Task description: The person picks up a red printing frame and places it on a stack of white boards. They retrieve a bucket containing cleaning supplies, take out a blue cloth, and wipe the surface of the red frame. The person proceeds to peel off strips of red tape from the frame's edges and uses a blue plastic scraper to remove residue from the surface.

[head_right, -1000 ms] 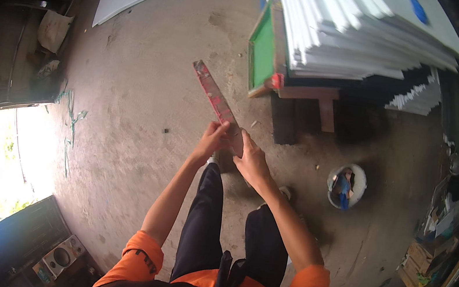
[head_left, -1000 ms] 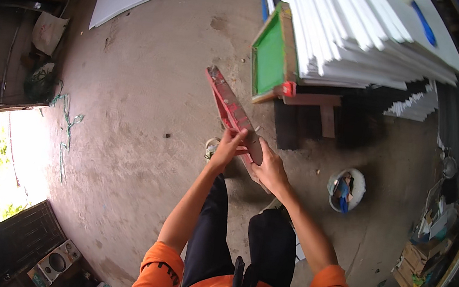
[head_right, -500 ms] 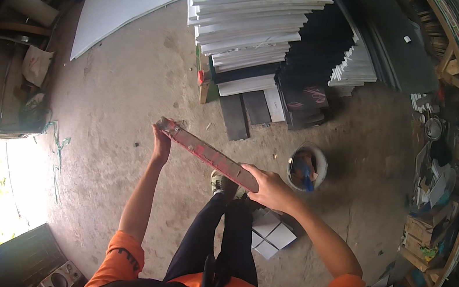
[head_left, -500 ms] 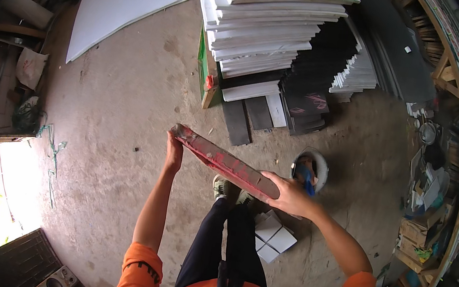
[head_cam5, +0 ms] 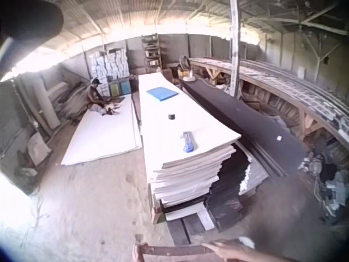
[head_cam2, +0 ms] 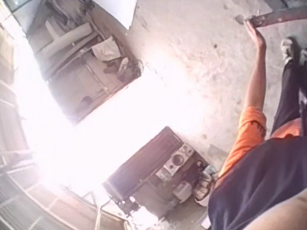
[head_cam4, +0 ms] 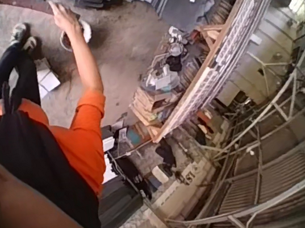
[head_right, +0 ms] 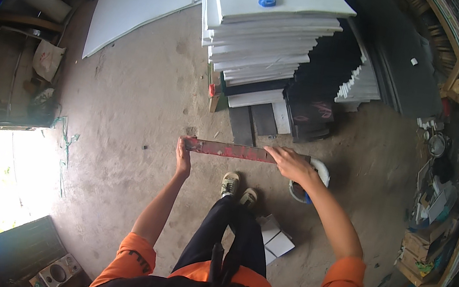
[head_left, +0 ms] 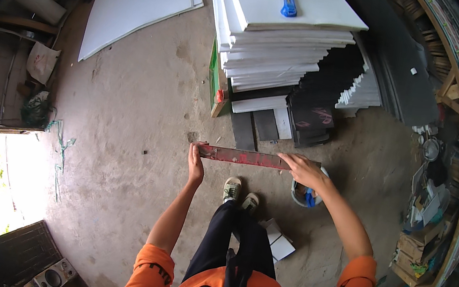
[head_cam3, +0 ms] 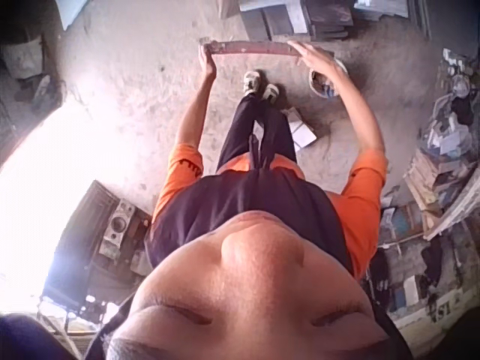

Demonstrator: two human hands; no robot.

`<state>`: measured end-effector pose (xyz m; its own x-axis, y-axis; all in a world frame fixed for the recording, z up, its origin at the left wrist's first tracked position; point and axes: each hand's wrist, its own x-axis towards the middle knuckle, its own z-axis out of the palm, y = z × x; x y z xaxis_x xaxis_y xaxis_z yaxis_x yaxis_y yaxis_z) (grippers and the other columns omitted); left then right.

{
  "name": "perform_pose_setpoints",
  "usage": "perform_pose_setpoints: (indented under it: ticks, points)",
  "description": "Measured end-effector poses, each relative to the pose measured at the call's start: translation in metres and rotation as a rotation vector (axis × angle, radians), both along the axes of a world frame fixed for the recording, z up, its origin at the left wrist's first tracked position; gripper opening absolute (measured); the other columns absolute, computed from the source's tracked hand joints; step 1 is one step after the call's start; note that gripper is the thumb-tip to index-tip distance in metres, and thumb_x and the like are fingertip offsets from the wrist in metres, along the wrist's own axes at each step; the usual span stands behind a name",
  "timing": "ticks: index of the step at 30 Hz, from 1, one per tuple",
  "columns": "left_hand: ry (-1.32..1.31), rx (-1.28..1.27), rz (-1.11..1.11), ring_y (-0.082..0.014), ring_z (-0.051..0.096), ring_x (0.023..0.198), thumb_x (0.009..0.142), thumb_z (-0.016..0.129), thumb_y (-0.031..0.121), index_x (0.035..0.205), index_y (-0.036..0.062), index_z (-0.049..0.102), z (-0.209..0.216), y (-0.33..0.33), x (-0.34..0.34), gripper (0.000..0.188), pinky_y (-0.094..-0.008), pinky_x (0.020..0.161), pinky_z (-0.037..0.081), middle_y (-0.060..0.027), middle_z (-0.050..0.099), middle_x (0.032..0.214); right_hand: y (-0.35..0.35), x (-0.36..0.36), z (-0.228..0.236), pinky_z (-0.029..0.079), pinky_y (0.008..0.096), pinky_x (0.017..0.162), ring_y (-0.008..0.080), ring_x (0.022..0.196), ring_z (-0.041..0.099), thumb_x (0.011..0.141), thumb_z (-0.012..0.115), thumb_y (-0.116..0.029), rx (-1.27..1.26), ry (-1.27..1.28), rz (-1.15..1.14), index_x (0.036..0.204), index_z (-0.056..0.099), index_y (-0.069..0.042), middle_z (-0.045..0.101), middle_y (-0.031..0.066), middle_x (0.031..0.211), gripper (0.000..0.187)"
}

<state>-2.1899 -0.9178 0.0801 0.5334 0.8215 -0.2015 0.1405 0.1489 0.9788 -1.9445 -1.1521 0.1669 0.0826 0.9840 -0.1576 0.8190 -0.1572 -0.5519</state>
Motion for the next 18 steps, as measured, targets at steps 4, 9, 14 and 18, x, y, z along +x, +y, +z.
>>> perform_pose_setpoints:
  ticks: [4,9,14,18]
  points:
    - [-0.033,-0.034,0.054,-0.0191,0.050,0.092,0.095,0.030,0.037,0.097,0.0014,0.052,-0.015,-0.003,0.040,0.042,-0.0306,0.087,0.035,-0.0104,0.056,0.098,0.001,0.032,-0.018,0.044,0.0387,0.087,0.0331,0.104,0.052,0.073,0.049,0.007,-0.001,-0.010,-0.004,0.124,0.039,-0.002,0.051,0.0188,0.115,0.053]
    - [0.020,-0.077,0.075,-0.0175,0.053,0.082,0.095,0.030,0.039,0.097,0.0013,0.051,-0.031,-0.014,0.087,0.043,-0.0297,0.079,0.040,-0.0101,0.057,0.090,-0.012,0.067,-0.062,0.043,0.0406,0.088,0.0342,0.105,0.050,0.072,0.053,0.006,-0.049,0.066,-0.069,0.124,0.038,-0.004,0.050,0.0185,0.117,0.055]
    - [0.027,-0.086,0.117,-0.0157,0.053,0.073,0.094,0.032,0.041,0.096,0.0018,0.051,-0.054,-0.016,0.135,0.044,-0.0284,0.071,0.042,-0.0080,0.058,0.081,-0.022,0.102,-0.106,0.044,0.0429,0.085,0.0377,0.103,0.051,0.073,0.054,0.005,-0.006,0.180,-0.150,0.122,0.041,-0.007,0.051,0.0200,0.115,0.052]
    - [0.111,-0.195,0.221,-0.0153,0.053,0.077,0.092,0.038,0.041,0.100,0.0024,0.052,-0.097,-0.016,0.156,0.042,-0.0274,0.075,0.040,-0.0082,0.057,0.088,-0.019,0.125,-0.144,0.045,0.0428,0.084,0.0377,0.102,0.052,0.073,0.057,0.003,-0.011,0.246,-0.155,0.121,0.041,-0.008,0.052,0.0189,0.116,0.052]
